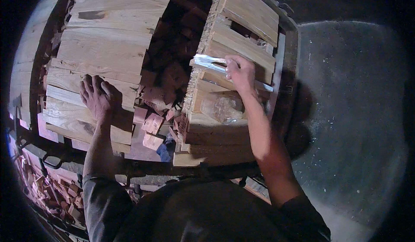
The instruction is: The person repeatedly applies a white substance to the edges of wooden planks using a brush and then places each plank into a wooden crate. The person handles the planks one at a time, applying the substance to the edges before stacking them inside the crate.
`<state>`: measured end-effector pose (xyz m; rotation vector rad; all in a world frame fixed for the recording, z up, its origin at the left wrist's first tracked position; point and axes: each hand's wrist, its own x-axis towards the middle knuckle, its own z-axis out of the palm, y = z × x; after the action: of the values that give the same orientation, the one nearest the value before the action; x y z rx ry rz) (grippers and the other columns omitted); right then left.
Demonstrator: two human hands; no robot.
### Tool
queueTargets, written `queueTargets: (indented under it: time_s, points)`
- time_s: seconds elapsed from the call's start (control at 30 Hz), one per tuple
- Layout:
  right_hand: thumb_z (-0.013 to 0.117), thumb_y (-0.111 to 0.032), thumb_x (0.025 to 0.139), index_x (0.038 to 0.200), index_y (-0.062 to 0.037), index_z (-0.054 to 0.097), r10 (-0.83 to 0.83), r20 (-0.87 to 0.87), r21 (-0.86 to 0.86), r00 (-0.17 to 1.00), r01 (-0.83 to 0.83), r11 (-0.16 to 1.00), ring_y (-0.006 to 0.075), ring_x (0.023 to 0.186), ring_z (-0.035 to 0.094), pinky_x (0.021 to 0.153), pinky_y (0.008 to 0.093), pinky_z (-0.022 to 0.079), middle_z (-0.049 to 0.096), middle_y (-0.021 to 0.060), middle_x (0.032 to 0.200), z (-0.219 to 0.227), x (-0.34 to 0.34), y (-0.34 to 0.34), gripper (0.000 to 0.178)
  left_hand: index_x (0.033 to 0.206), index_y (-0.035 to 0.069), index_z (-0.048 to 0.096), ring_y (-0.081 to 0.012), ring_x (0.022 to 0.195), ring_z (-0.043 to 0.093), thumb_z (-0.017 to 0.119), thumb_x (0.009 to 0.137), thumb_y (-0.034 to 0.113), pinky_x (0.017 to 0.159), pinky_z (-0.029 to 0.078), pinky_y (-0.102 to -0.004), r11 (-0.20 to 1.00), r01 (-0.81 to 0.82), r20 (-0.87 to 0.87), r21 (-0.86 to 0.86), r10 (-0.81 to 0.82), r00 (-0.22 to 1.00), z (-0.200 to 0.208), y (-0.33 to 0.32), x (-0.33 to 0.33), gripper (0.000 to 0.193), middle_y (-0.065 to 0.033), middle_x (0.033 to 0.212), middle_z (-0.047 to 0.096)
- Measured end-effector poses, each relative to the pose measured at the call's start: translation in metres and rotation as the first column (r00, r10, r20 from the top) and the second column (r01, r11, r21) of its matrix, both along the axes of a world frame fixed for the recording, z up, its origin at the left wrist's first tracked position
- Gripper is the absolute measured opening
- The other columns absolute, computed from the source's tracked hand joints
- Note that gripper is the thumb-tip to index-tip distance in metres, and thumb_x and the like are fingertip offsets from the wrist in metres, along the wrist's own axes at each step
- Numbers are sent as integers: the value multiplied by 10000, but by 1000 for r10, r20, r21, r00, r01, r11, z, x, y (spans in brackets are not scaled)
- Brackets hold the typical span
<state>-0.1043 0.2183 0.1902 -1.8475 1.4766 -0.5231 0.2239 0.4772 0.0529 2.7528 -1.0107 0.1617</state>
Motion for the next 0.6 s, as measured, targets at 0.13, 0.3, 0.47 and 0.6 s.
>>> queueTargets:
  time_s: [0.13,0.3,0.47,0.6]
  points:
    - [592,-114,855,963,15,686,18,-118,-96,993,-29,995,219,814,670,779,314,495,704,150,878,11,-18,2,192,1378,140,425,-359,1408,196,394,936,382,1139,148,-490,1000,17,9,16,-17,1000,-5,3,3,505,-140,1505,297]
    - [619,-129,863,989,-3,692,-100,-249,-167,963,58,984,205,769,638,724,312,483,687,138,876,24,-66,7,192,1369,136,435,-357,1403,209,403,934,378,1135,161,-490,999,33,30,-36,-32,999,-13,4,6,499,-142,1502,300]
    - [613,-105,868,994,-12,691,-177,-331,-282,927,82,956,256,874,670,822,325,488,698,168,937,31,-89,10,175,1356,130,454,-359,1400,218,406,933,375,1134,164,-490,999,22,39,-35,-20,999,-10,2,4,492,-145,1495,314]
    - [622,-109,861,987,-22,687,-78,-256,-268,963,7,963,258,863,673,805,318,494,698,160,936,47,-45,23,167,1358,130,444,-365,1400,212,403,930,377,1133,161,-494,1000,9,13,28,-10,1000,4,-2,0,497,-149,1491,317]
